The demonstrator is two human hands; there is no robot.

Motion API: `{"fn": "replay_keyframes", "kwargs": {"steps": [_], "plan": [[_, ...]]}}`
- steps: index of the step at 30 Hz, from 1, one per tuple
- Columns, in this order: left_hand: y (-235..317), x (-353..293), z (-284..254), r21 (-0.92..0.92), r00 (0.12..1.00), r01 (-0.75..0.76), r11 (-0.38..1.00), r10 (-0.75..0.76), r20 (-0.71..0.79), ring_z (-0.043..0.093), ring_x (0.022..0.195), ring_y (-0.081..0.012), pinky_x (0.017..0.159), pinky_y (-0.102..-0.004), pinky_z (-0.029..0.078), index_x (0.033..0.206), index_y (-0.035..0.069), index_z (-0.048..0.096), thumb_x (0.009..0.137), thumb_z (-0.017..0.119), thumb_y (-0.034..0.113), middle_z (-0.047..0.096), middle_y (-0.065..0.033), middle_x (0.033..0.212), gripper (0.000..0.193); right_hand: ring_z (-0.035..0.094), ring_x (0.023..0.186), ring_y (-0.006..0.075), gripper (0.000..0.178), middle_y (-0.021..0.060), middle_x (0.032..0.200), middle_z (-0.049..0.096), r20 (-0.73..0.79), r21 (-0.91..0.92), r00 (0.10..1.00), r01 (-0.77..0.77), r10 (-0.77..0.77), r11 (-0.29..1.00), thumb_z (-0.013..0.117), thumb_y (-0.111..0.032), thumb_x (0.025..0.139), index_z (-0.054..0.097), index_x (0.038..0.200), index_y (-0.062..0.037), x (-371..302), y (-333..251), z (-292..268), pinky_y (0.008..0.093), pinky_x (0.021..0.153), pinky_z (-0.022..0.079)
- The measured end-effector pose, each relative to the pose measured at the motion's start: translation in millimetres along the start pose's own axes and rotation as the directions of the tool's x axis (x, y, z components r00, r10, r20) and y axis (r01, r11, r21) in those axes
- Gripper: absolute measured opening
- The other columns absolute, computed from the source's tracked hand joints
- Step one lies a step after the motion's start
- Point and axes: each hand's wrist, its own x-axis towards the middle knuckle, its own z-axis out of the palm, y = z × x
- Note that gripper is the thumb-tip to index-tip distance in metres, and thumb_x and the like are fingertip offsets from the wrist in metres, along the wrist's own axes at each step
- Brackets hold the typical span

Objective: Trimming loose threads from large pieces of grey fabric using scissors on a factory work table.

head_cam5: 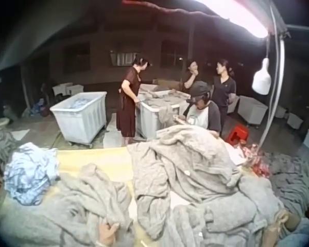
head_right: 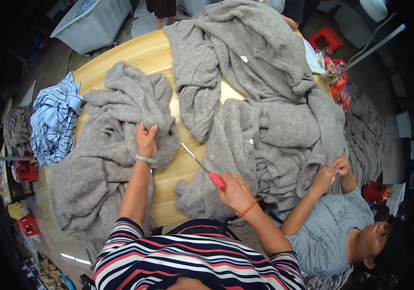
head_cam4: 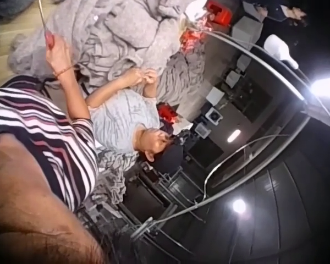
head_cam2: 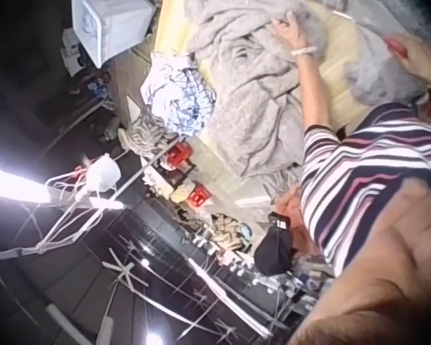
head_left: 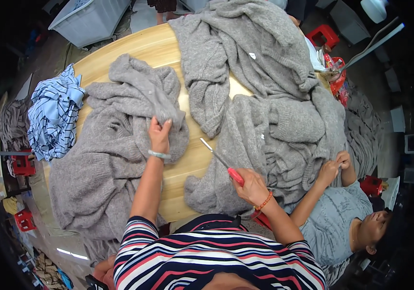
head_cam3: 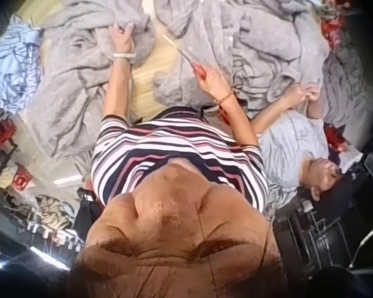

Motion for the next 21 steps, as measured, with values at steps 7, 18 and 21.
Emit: {"fn": "replay_keyframes", "kwargs": {"steps": [7, 18, 21], "plan": [[51.3, -15.3, -14.9, 0.514, 0.969, -0.191, 0.836, 0.244, -0.037, 0.059, 0.089, -0.0116, 0.078, -0.0284, 0.048, 0.101, 0.005, 0.063, 0.084, 0.066, 0.0, 0.066, -0.0017, 0.096, 0.019, 0.062, 0.078, 0.0421, 0.015, 0.0213, 0.079, 0.063, 0.193, -0.009, 0.979, 0.07, -0.067, 0.997, 0.061, -0.019, 0.087, 0.058, 0.089, -0.0046, 5.8, -9.7, 2.5, 0.0503, 0.07, 0.048], [18.4, -39.5, -43.9, 0.86, 0.839, -0.478, -0.181, -0.383, 0.386, 0.057, 0.096, -0.0319, 0.079, -0.0445, 0.047, 0.094, 0.007, 0.063, 0.077, 0.068, 0.019, 0.06, -0.0115, 0.096, 0.021, 0.063, 0.076, 0.0426, 0.015, 0.0217, 0.076, 0.063, 0.169, -0.087, 0.985, 0.049, -0.034, 0.995, 0.061, -0.02, 0.086, 0.058, 0.087, -0.0048, 2.6, -10.2, 8.9, 0.0513, 0.069, 0.049], [30.8, -14.1, -28.7, 0.852, 0.839, -0.461, -0.249, -0.435, 0.326, 0.053, 0.113, -0.0321, 0.091, -0.0487, 0.042, 0.104, 0.007, 0.065, 0.078, 0.07, 0.026, 0.059, -0.0152, 0.115, 0.032, 0.064, 0.079, 0.0427, 0.014, 0.0216, 0.079, 0.065, 0.206, -0.089, 0.978, 0.047, -0.027, 0.995, 0.061, -0.019, 0.085, 0.059, 0.089, -0.0052, 5.9, -16.1, 11.1, 0.0512, 0.071, 0.05]]}}
